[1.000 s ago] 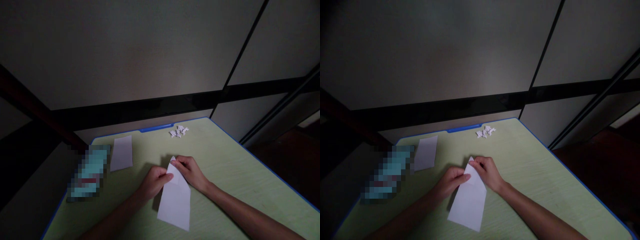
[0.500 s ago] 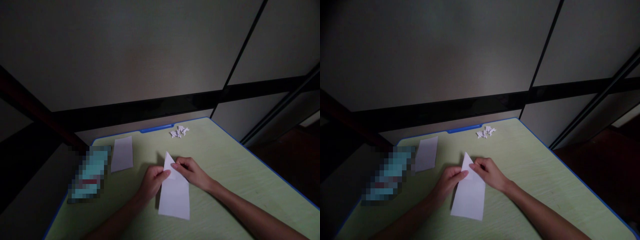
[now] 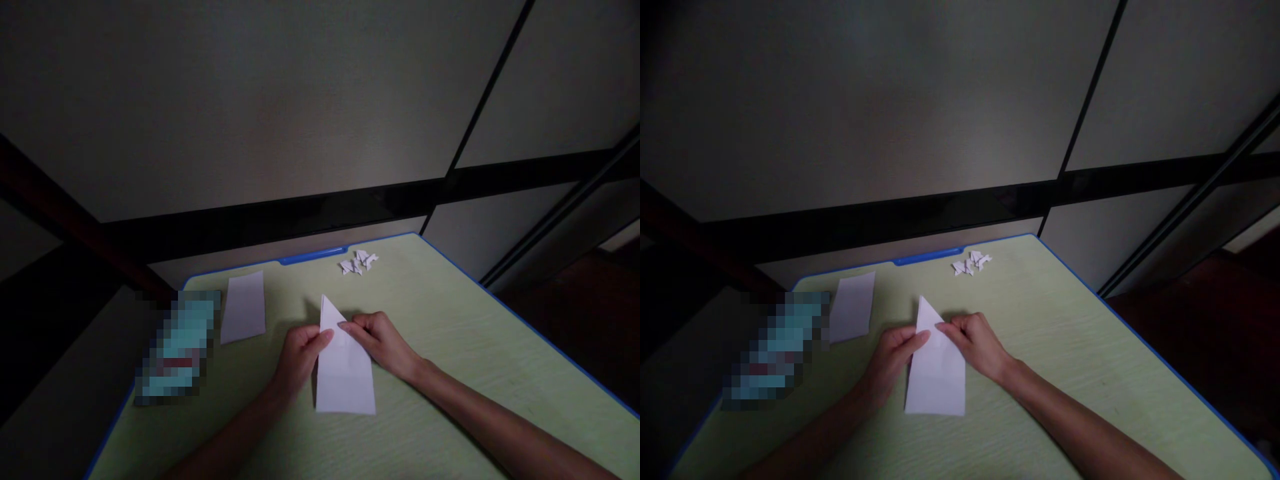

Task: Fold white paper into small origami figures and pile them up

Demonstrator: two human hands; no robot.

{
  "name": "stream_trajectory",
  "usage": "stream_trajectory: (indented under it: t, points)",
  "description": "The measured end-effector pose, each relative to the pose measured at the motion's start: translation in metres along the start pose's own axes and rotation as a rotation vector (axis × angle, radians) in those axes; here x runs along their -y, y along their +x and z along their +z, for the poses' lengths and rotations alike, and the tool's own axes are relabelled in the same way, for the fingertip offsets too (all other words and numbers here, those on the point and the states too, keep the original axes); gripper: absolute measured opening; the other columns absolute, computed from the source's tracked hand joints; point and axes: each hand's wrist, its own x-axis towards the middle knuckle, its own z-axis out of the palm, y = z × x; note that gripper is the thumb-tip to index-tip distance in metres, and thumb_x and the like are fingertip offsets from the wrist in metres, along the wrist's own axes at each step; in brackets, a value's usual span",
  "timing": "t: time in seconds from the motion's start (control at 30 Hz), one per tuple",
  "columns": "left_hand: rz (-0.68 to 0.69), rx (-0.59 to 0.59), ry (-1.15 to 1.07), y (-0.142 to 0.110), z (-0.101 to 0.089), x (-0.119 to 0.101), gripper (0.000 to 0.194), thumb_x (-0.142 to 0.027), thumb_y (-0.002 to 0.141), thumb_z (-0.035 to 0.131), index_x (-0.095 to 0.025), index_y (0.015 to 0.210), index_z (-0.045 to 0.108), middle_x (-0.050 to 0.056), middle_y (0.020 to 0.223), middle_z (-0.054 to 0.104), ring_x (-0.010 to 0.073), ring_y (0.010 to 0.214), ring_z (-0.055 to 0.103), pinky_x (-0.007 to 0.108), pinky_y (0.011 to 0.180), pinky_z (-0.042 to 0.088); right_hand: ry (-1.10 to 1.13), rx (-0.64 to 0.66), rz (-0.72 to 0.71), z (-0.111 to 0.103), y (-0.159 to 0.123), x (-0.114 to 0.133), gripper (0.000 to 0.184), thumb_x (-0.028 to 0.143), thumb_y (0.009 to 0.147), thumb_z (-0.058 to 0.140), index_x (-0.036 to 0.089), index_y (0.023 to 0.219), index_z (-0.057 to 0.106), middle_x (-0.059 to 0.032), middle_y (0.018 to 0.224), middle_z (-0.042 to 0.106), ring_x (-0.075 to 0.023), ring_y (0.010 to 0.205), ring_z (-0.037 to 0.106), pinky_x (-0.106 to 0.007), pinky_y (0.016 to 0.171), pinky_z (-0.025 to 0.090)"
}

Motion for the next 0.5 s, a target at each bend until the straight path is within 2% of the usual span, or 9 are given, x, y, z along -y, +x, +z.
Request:
stream_trajectory:
  t: [0.1,0.2,0.37,0.5]
  points:
    - [0.002,-0.05,0.004,0.0024,-0.0035,0.0016,0.03,-0.038,0.059,0.057,-0.012,0.048,0.046,-0.004,0.042,0.039,0.0058,0.04,0.034,0.019,0.039,0.022,0.002,0.053,-0.073,-0.0063,-0.0013,0.0026,0.029,0.033,0.078,0.04,0.015,0.055,0.043,0.0038,0.049,0.035,-0.0074,0.046,0.03,-0.019,0.04,0.022]
    - [0.007,-0.073,0.007,0.0038,-0.0057,0.0022,0.032,-0.041,0.059,0.057,-0.012,0.05,0.048,-0.004,0.043,0.041,0.0069,0.04,0.036,0.02,0.039,0.024,-0.04,0.046,-0.099,-0.009,-0.0022,0.0044,0.026,0.03,0.079,0.039,0.016,0.057,0.042,0.0032,0.051,0.037,-0.0082,0.048,0.033,-0.02,0.043,0.024]
    - [0.026,-0.112,0.022,0.0029,-0.0047,0.0019,0.037,-0.045,0.059,0.056,-0.013,0.047,0.045,-0.005,0.042,0.04,0.0064,0.04,0.036,0.019,0.039,0.024,-0.088,-0.024,-0.075,-0.0042,-0.0015,0.0004,0.031,0.028,0.079,0.038,0.017,0.05,0.036,0.0036,0.047,0.035,-0.0083,0.044,0.032,-0.021,0.043,0.022]
    - [0.01,-0.084,0.001,0.003,-0.0045,0.0029,0.037,-0.047,0.059,0.055,-0.013,0.048,0.047,-0.004,0.042,0.043,0.0071,0.04,0.038,0.02,0.04,0.027,-0.003,-0.042,-0.015,-0.0024,-0.0006,-0.0033,0.033,0.03,0.076,0.042,0.018,0.047,0.032,0.005,0.045,0.029,-0.0073,0.042,0.026,-0.021,0.041,0.018]
